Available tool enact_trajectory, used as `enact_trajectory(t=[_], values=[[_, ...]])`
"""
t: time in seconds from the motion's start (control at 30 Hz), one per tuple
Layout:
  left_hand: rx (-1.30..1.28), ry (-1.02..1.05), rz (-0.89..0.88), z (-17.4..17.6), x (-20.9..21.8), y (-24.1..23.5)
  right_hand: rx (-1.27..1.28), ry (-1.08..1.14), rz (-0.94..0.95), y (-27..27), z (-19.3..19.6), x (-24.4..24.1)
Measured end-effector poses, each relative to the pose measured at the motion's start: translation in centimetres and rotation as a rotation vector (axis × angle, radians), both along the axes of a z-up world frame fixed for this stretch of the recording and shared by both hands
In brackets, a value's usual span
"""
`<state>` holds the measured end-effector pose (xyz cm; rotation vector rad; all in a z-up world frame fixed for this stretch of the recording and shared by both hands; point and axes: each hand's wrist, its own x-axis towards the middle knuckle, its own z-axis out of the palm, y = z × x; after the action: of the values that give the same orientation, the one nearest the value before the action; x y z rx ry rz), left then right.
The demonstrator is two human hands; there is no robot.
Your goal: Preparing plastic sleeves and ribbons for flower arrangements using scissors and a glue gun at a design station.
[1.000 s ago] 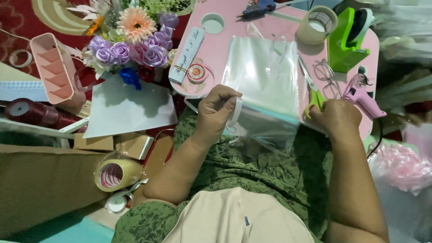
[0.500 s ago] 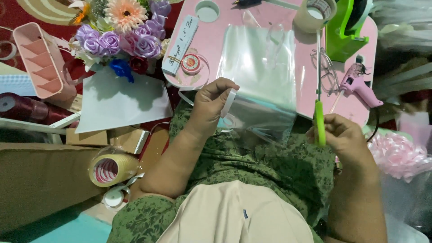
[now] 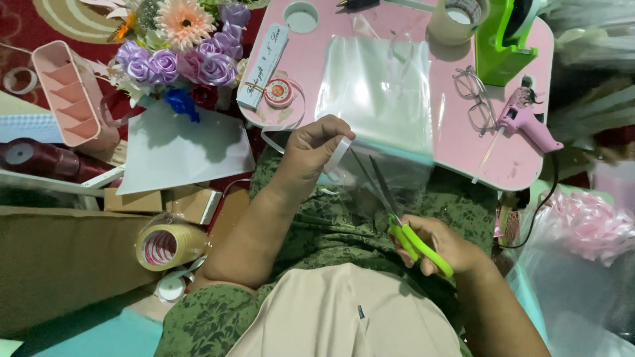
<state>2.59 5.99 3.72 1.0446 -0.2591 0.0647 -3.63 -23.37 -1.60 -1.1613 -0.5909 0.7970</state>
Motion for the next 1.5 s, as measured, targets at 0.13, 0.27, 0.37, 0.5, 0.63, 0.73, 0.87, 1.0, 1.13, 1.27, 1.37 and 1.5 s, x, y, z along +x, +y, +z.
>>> enact_trajectory(t=[0.13,0.27,0.37,0.5,0.63,0.73,0.87,1.0,1.13,1.27,1.37,1.5], values=[[0.023,-0.076,-0.061,0.0,-0.2,0.3,-0.027,-0.028,0.027,0.9,1.2,0.1],[0.054,-0.113,-0.079,0.4,-0.3,0.3,0.044,-0.030,0.020,1.3,1.7,0.1],[0.064,-0.133,-0.092,1.3,-0.7,0.4,0.089,-0.007,0.026,1.3,1.3,0.0],[0.078,-0.218,-0.129,1.0,-0.6,0.9,0.160,0.095,0.023,1.6,0.7,-0.3],[0.089,-0.229,-0.118,0.4,-0.4,1.5,0.167,0.129,0.029,1.7,0.6,0.0],[0.096,-0.228,-0.121,0.5,-0.4,1.7,0.163,0.140,0.034,1.9,0.7,0.1],[0.087,-0.217,-0.132,0.3,-0.5,2.0,0.184,0.182,0.040,2.2,1.2,-0.1],[0.076,-0.217,-0.151,-0.1,-0.3,2.2,0.202,0.205,0.066,1.9,0.5,0.3],[0.062,-0.215,-0.150,-0.6,0.0,2.4,0.200,0.228,0.053,2.0,-0.8,0.2],[0.083,-0.229,-0.147,-0.7,0.0,2.8,0.198,0.250,0.062,1.5,-2.2,0.2],[0.089,-0.230,-0.146,-0.7,0.0,3.0,0.186,0.247,0.047,1.7,-1.9,0.2],[0.092,-0.225,-0.142,-0.6,-0.2,3.0,0.160,0.227,0.002,1.8,-1.7,0.0]])
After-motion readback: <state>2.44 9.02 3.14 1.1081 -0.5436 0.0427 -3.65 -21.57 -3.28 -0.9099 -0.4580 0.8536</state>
